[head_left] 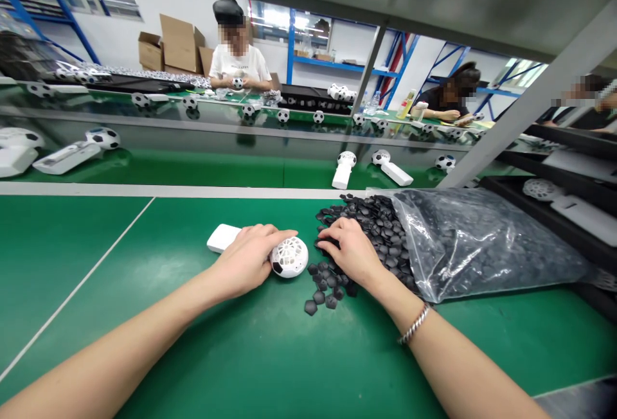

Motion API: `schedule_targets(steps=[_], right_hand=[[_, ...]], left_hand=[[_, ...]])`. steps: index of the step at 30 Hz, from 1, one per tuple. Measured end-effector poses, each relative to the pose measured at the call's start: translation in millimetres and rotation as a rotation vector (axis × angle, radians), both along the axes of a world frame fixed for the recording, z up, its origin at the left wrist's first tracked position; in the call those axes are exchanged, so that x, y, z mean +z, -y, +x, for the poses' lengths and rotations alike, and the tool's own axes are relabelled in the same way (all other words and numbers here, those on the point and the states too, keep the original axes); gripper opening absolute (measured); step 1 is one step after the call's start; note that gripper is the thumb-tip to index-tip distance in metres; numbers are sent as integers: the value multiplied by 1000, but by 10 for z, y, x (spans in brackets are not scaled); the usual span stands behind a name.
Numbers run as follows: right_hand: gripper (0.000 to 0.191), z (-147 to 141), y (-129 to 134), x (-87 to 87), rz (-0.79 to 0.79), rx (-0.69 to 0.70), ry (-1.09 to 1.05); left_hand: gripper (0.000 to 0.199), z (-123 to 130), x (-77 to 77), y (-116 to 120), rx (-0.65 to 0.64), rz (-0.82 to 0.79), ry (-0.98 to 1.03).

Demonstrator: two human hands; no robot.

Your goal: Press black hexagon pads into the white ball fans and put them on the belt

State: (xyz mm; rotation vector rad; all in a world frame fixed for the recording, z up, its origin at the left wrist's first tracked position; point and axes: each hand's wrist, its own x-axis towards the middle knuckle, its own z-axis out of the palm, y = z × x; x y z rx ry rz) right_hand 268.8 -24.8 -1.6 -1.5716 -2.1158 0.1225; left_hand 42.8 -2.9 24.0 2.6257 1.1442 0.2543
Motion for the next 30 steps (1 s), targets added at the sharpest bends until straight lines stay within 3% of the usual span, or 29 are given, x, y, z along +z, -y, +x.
schedule_targets(steps=[7, 14, 19, 24, 30], right_hand=[[3, -57, -5, 10, -35, 39, -13], [6, -145, 173, 200, -65, 263, -338], [12, -262, 277, 260, -20, 398, -180], [7, -362, 335, 236, -89, 380, -294], [5, -397, 316, 159, -112, 255, -485]], left_hand=[[70, 6, -46, -9, -8, 45, 21], [67, -12, -91, -31, 17, 13, 47], [66, -44, -27, -4, -37, -81, 22], [75, -2, 33, 21, -2, -143, 45], [67, 52, -5, 41, 48, -116, 105]])
